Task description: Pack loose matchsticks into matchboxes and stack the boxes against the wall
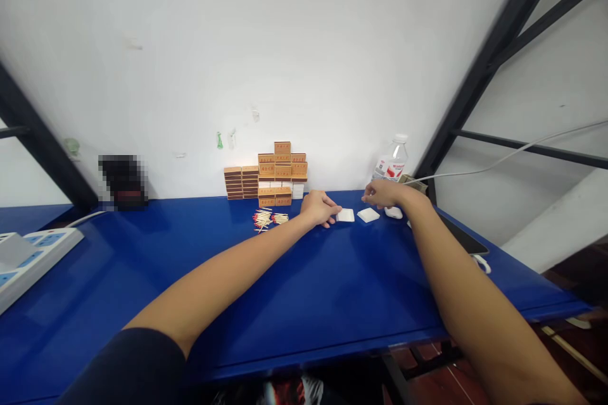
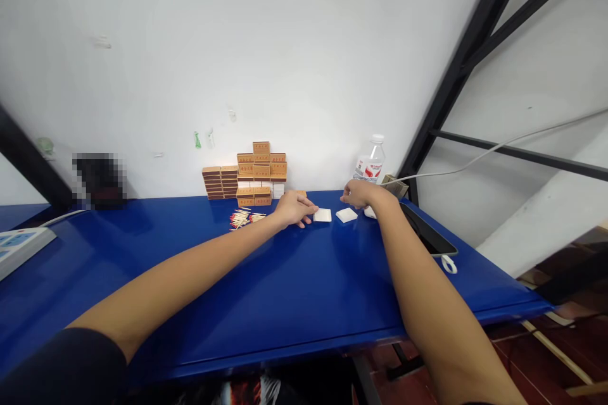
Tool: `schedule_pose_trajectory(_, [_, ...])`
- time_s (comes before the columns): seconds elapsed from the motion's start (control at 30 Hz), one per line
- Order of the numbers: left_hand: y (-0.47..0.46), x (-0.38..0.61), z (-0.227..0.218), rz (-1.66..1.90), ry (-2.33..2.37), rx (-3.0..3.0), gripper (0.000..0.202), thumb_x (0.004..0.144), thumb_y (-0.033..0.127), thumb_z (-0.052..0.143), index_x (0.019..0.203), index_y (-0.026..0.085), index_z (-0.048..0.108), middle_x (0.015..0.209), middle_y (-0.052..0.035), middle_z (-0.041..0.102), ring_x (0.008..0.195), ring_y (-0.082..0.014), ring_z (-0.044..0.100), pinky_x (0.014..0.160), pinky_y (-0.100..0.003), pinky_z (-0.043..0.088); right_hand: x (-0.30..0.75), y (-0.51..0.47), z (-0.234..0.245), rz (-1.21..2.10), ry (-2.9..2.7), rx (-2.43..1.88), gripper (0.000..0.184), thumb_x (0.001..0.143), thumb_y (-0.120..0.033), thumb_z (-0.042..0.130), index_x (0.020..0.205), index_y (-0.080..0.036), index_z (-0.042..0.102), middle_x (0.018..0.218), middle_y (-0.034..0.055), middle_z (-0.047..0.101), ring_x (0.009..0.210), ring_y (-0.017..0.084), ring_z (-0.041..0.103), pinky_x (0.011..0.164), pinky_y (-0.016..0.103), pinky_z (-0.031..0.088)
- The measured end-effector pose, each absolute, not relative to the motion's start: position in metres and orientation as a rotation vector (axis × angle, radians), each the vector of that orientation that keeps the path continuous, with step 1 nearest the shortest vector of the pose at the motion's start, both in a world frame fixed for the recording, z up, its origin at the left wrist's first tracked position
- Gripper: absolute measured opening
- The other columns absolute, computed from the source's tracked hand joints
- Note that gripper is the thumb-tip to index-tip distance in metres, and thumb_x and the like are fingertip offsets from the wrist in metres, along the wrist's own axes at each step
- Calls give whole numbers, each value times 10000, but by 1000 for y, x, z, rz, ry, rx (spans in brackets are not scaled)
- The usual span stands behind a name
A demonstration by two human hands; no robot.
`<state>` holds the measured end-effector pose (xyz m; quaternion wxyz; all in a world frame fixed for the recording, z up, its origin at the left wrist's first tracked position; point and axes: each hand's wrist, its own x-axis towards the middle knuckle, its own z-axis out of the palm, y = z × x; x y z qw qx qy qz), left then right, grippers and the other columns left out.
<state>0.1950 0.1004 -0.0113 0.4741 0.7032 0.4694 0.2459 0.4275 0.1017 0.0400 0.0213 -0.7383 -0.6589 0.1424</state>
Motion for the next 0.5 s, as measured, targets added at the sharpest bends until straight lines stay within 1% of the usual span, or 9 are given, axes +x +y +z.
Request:
schedule_pose_trajectory(0.07, [97,195,-12,638,1177,1788,200,912,306,771,951,110,762,731,-87,737,576,-162,688,554,-268,552,420,102,40,366,-2084,-2269,250,878,-379,729,974,-149,740,802,127,769,630,230,710,594,320,529])
schedule_pose_trajectory(0.1, [93,193,-12,665,1184,1828,196,903,317,776,918,122,773,694,-79,733,542,-159,678,534,-264,535,416,102,39,326,-2109,-2254,250,872,-379,737,973,-151,744,844,134,776,657,236,717,619,325,531])
schedule_pose_trajectory(0.17, [85,187,-10,752,1182,1925,200,898,345,774,875,147,789,708,-79,750,561,-165,689,561,-269,533,411,101,39,234,-2149,-2222,238,864,-371,748,965,-155,751,957,149,782,768,256,736,690,334,533])
schedule_pose_trajectory(0.2, [81,182,-7,814,1175,1983,197,894,351,773,855,159,794,755,-85,768,613,-172,707,607,-276,542,409,101,38,189,-2161,-2208,233,863,-368,748,963,-157,753,1012,156,779,835,268,739,727,337,532])
schedule_pose_trajectory(0.23, [77,175,-3,891,1160,2047,173,885,344,779,851,176,798,841,-86,788,707,-181,728,681,-282,551,408,101,38,148,-2168,-2198,233,865,-368,746,966,-158,754,1058,163,774,893,279,736,757,340,528])
schedule_pose_trajectory(0.3, [74,152,7,1037,1148,2166,124,879,317,771,906,201,804,933,-75,797,870,-213,729,812,-309,542,406,100,38,85,-2171,-2186,247,877,-378,734,986,-157,756,1113,173,763,956,292,728,791,344,520])
schedule_pose_trajectory(0.4, [85,98,27,1230,1207,2284,147,889,304,722,971,205,794,956,-67,784,903,-241,687,914,-368,513,404,98,39,35,-2170,-2179,274,903,-397,704,1026,-158,754,1132,174,758,972,295,723,798,345,512])
schedule_pose_trajectory(0.5, [112,29,46,1429,1371,2299,148,895,285,678,968,190,766,1025,-91,761,1051,-282,634,1044,-432,451,401,98,39,11,-2175,-2170,270,922,-395,675,1043,-166,749,1126,161,762,970,286,722,804,341,507])
